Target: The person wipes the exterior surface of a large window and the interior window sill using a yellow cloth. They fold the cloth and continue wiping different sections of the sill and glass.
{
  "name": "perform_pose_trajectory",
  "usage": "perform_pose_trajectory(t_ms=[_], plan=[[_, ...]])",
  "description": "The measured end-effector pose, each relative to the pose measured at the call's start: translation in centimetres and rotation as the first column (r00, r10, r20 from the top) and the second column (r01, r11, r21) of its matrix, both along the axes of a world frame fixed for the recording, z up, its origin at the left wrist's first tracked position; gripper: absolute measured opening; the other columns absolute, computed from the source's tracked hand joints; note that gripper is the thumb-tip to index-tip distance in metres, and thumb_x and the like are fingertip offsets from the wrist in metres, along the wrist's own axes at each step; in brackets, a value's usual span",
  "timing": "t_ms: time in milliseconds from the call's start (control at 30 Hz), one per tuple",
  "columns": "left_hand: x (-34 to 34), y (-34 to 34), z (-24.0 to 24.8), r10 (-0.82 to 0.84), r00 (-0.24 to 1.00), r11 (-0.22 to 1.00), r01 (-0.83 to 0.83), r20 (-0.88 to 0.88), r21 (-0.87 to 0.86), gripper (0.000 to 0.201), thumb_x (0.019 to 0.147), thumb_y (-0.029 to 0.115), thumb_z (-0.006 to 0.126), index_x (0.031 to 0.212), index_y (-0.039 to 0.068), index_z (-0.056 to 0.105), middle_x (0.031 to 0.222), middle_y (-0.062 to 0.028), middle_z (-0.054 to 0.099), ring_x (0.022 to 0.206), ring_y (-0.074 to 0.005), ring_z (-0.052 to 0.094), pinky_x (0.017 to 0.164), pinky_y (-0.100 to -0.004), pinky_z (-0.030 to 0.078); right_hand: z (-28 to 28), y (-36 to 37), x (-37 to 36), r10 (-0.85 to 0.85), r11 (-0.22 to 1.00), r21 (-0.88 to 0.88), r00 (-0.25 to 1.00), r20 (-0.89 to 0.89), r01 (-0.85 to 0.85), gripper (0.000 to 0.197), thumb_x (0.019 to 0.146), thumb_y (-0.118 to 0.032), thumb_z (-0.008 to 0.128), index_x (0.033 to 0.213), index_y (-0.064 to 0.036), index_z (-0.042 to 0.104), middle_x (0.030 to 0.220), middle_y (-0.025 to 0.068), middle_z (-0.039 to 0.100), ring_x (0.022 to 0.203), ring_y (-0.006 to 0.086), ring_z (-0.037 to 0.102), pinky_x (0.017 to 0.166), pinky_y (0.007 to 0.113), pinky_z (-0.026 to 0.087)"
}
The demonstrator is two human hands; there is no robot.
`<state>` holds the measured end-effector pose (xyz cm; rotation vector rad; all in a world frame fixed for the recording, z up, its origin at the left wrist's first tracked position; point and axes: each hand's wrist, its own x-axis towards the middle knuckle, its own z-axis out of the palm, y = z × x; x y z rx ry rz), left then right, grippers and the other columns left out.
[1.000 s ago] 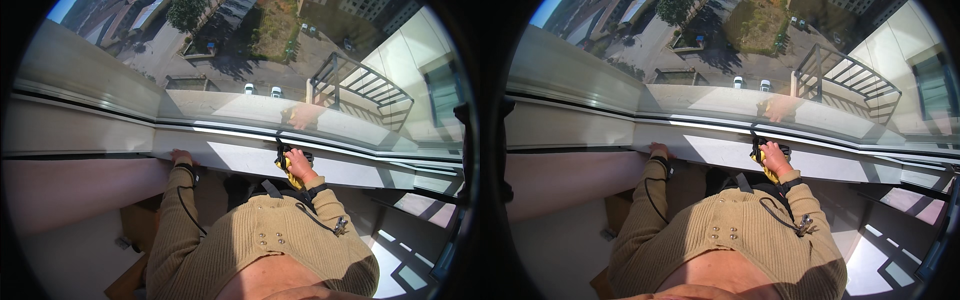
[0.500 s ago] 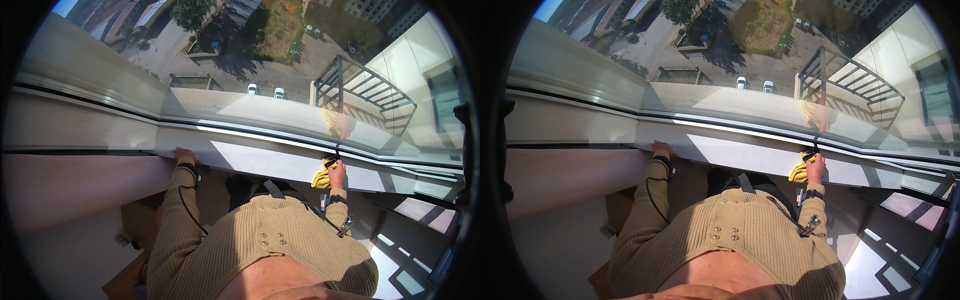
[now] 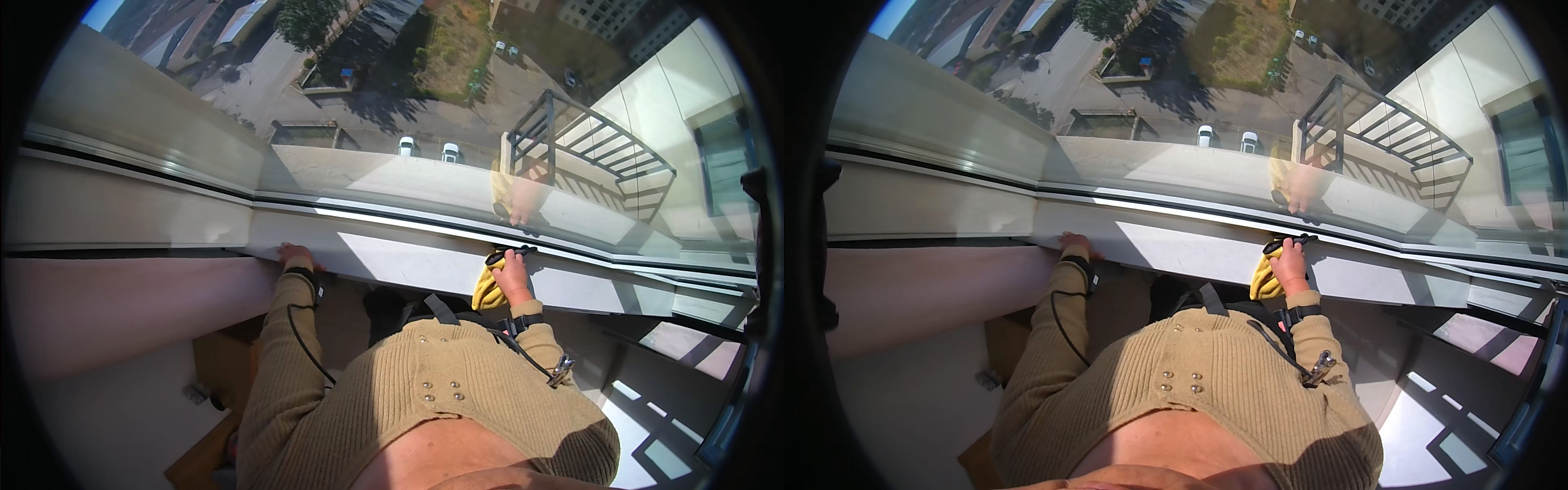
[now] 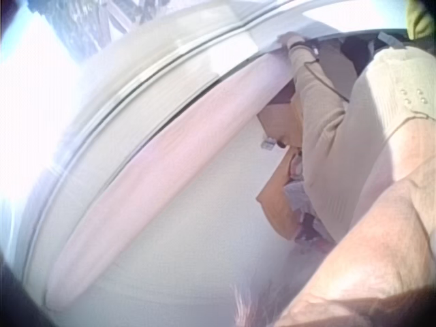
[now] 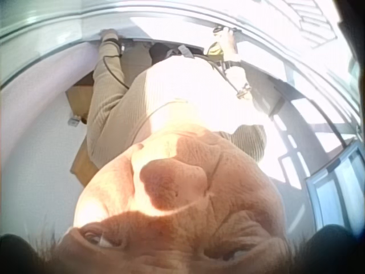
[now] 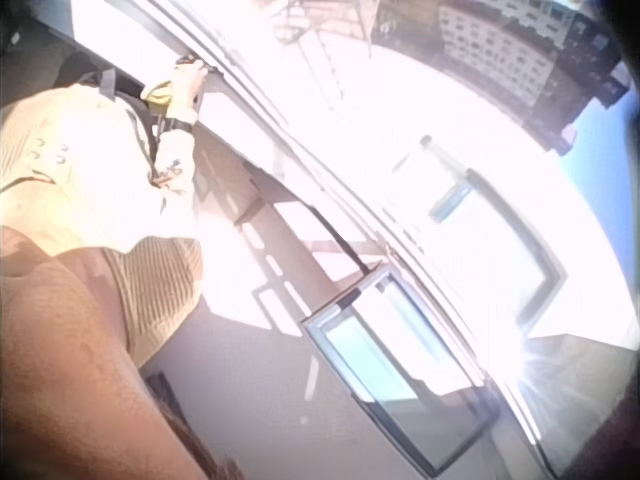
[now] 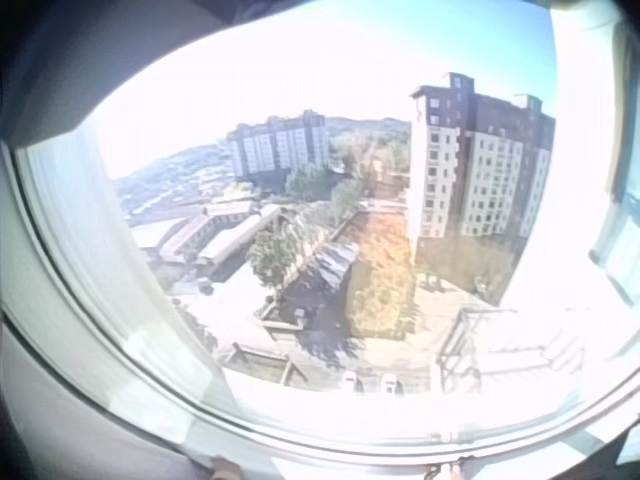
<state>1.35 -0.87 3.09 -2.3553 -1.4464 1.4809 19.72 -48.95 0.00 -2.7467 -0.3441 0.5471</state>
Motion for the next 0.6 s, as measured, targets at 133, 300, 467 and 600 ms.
perform_pose_trajectory(t_ms=[133,300,467,600], plan=[[-0.1,-0.2,0.0,-0.052,0.999,0.999,0.052,0.012,0.014,0.104,0.054,0.064,0.078,0.135,0.008,0.043,0.148,-0.0200,0.019,0.135,-0.0377,0.022,0.106,-0.0457,0.031,1.3,3.0,-1.2,0.410,0.899,0.165,0.912,0.004,-0.405,0.041,0.064,-0.010,0.065,0.102,-0.0067,0.051,0.097,0.0164,0.050,0.093,0.0383,0.049,0.083,0.044,0.044],[-1.0,0.7,-1.6,-0.176,0.984,0.984,0.176,-0.005,0.038,0.102,0.055,0.069,0.072,0.130,0.005,0.048,0.143,-0.0221,0.030,0.134,-0.0374,0.025,0.106,-0.0447,0.030,1.1,3.1,-0.8,0.341,0.898,0.271,0.937,0.073,-0.348,0.036,0.063,-0.008,0.066,0.097,-0.0113,0.055,0.094,0.0112,0.051,0.091,0.0355,0.051,0.079,0.042,0.046],[-1.3,1.1,-2.3,-0.179,0.984,0.984,0.179,0.000,0.013,0.106,0.054,0.070,0.073,0.131,0.003,0.046,0.144,-0.0236,0.028,0.133,-0.0389,0.027,0.106,-0.0444,0.030,-0.9,-4.4,1.3,-0.015,0.990,0.139,0.982,0.191,-0.012,0.037,0.064,-0.011,0.068,0.098,-0.0091,0.054,0.097,0.0117,0.053,0.092,0.0366,0.052,0.081,0.043,0.046],[-1.3,0.7,-1.8,-0.117,0.993,0.993,0.117,0.003,0.033,0.111,0.052,0.069,0.075,0.135,0.003,0.041,0.147,-0.0223,0.022,0.133,-0.0404,0.025,0.107,-0.0446,0.030,-2.8,-10.3,2.4,-0.358,0.934,0.089,0.915,0.187,0.347,0.036,0.066,-0.012,0.067,0.100,-0.0067,0.055,0.098,0.0162,0.055,0.095,0.0373,0.053,0.084,0.042,0.046]])
